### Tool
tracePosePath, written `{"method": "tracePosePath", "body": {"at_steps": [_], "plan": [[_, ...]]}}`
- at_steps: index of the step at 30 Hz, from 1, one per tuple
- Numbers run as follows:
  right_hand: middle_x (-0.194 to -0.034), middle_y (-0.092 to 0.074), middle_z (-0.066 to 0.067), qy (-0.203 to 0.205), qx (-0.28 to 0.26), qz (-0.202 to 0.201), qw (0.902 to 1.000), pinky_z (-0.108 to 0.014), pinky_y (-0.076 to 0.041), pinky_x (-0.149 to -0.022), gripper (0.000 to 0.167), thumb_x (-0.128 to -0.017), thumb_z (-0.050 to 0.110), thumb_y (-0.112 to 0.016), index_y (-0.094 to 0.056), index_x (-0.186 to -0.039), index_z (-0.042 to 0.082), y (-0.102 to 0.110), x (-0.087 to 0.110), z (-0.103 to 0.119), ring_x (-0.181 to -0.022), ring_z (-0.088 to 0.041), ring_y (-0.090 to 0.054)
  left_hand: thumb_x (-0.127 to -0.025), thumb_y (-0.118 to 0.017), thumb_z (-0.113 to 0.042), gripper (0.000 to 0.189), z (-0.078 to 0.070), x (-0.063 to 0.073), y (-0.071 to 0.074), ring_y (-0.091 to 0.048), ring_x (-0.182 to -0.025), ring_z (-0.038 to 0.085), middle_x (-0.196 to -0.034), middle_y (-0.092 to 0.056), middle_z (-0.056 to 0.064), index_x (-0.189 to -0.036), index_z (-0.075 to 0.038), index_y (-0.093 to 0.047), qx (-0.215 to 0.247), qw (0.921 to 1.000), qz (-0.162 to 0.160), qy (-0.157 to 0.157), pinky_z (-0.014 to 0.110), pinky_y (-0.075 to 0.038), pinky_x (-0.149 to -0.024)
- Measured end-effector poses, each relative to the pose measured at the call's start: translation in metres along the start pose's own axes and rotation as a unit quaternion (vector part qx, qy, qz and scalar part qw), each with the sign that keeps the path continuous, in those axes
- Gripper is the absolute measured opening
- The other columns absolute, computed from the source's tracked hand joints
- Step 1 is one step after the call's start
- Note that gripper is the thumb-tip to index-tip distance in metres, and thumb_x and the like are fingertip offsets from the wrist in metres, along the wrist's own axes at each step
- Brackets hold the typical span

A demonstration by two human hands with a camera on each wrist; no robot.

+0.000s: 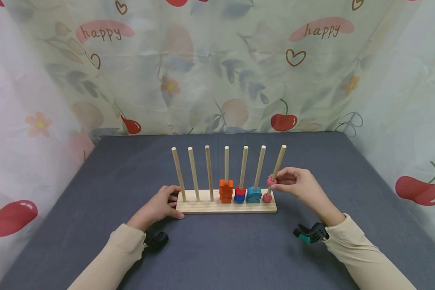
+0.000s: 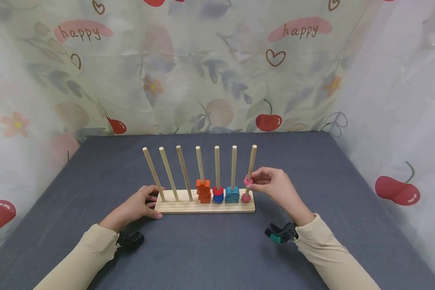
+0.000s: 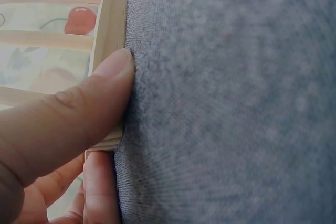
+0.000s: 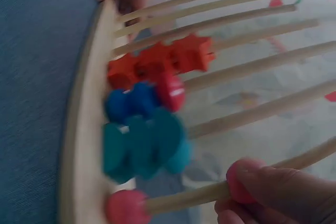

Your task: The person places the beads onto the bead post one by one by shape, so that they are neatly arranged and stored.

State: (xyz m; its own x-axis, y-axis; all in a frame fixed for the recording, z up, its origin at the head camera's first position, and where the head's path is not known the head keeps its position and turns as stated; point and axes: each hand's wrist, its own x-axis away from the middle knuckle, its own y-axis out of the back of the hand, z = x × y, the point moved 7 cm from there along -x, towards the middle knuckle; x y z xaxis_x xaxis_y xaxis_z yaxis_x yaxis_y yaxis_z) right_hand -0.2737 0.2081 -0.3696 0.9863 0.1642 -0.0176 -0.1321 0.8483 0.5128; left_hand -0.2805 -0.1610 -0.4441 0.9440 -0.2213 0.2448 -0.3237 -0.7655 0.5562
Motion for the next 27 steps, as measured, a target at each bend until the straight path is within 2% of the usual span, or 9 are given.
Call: {"method": "tracePosePath", "body": {"at_steps": [4,10,22,27], "plan": [[-0.1,-0.073,-0.012,0.006,0.038,0.029,0.9988,-0.029,-0.058,-0.076,0.022,-0.081,0.015,-0.078,-0.068,-0.096,0.003,-0.015,-0.004,-0.018,-0.089,-0.017,-0.07,-0.065,-0.088,-0.002,0.082,0.0,0.0,-0.001,-0.048,-0.117,0.031,-0.129,-0.038,0.018,-0.136,-0.001,-0.047,0.0,1.0,0.001,0.001,0.041,-0.049,-0.1],[-0.1,-0.073,-0.012,-0.005,0.018,0.045,0.9988,-0.028,-0.058,-0.076,0.023,-0.08,0.017,-0.079,-0.067,-0.094,0.003,-0.026,-0.007,-0.037,-0.09,-0.018,-0.07,-0.065,-0.088,-0.002,0.083,0.0,-0.001,0.0,-0.048,-0.118,0.031,-0.129,-0.038,0.018,-0.136,-0.001,-0.047,0.0,1.0,0.002,-0.003,0.041,-0.049,-0.1],[-0.108,-0.07,-0.015,-0.012,-0.01,0.049,0.9987,-0.027,-0.058,-0.078,0.027,-0.083,0.017,-0.077,-0.063,-0.098,0.001,-0.029,-0.006,-0.041,-0.094,-0.019,-0.07,-0.065,-0.088,0.0,0.082,-0.001,0.0,0.001,-0.049,-0.116,0.031,-0.127,-0.038,0.019,-0.136,0.001,-0.046,0.003,0.9999,0.001,-0.01,0.04,-0.05,-0.099],[-0.109,-0.07,-0.017,0.002,-0.01,0.045,0.9989,-0.025,-0.058,-0.077,0.026,-0.084,0.016,-0.076,-0.063,-0.098,0.0,-0.029,-0.005,-0.038,-0.094,-0.019,-0.069,-0.065,-0.088,-0.001,0.083,-0.001,0.0,0.001,-0.048,-0.117,0.032,-0.128,-0.037,0.019,-0.136,0.001,-0.046,0.007,0.9999,0.004,-0.013,0.04,-0.05,-0.099]]}}
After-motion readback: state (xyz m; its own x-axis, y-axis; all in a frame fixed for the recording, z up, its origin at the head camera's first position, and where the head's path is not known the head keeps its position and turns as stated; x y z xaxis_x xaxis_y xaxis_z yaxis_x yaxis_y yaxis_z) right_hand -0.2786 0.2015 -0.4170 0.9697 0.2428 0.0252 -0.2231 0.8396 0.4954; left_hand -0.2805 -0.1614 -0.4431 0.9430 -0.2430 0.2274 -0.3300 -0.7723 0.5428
